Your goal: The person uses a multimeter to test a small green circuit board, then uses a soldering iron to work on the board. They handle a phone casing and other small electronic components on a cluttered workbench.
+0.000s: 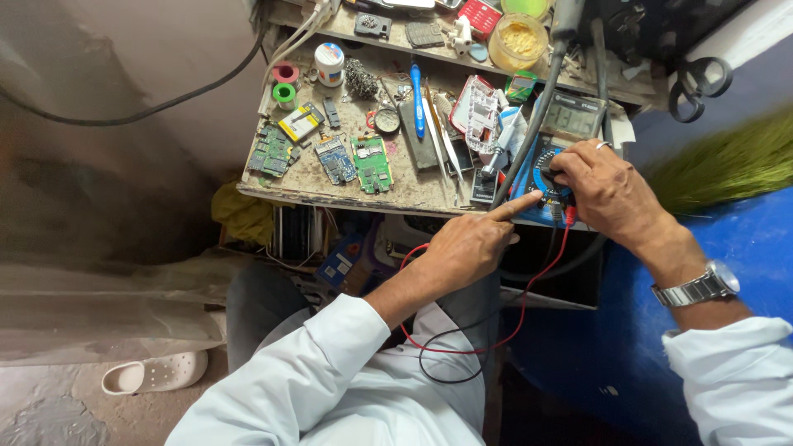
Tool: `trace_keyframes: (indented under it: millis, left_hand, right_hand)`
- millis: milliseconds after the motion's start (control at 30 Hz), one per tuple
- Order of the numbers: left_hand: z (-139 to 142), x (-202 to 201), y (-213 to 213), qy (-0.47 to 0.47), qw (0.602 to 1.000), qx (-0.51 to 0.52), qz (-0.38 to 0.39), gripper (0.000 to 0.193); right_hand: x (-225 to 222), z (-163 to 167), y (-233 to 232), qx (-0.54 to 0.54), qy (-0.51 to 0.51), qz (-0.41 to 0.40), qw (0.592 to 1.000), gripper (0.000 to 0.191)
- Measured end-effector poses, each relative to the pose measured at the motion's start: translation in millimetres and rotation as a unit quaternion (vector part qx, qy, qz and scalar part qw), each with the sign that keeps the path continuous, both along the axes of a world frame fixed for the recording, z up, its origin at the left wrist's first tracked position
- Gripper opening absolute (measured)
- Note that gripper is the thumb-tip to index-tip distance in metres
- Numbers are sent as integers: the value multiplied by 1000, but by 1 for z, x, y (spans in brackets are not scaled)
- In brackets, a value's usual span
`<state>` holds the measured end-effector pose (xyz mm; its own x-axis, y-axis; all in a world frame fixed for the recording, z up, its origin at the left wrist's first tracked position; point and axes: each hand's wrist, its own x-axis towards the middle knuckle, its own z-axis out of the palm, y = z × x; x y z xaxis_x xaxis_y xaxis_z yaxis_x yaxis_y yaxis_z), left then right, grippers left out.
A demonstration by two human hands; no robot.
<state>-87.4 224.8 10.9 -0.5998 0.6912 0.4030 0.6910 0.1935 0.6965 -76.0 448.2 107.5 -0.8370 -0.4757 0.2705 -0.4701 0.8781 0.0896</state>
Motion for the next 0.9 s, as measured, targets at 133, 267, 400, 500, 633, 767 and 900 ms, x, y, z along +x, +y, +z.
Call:
trace_keyframes:
  millis: [133,267,400,500,633,767,900]
  left_hand:
    - [0,0,0,4,1000,9,0,29]
    - [0,0,0,-1,1000,6,-2,29]
    - [2,1,-1,4,1000,13,-2,29]
    - [2,1,0,5,1000,8,1,30]
    - [1,1,0,6,1000,22,2,28]
    - [-3,0,1,11,1000,25,3,31]
    - [0,-3,-1,0,999,42,-8,32]
  right_hand:
    - [-1,0,2,-2,-4,8,1000,22]
    - [-1,0,3,1,-1,15,1000,24]
    - [-3,3,4,7,-6,40,999,27]
    - [-4,4,4,11,-10,45,999,29]
    - [-5,2,8,23,-12,51,998,30]
    - [-7,0,9,10,-16,51,999,27]
    - [-1,15,-10,0,5,7,1000,24]
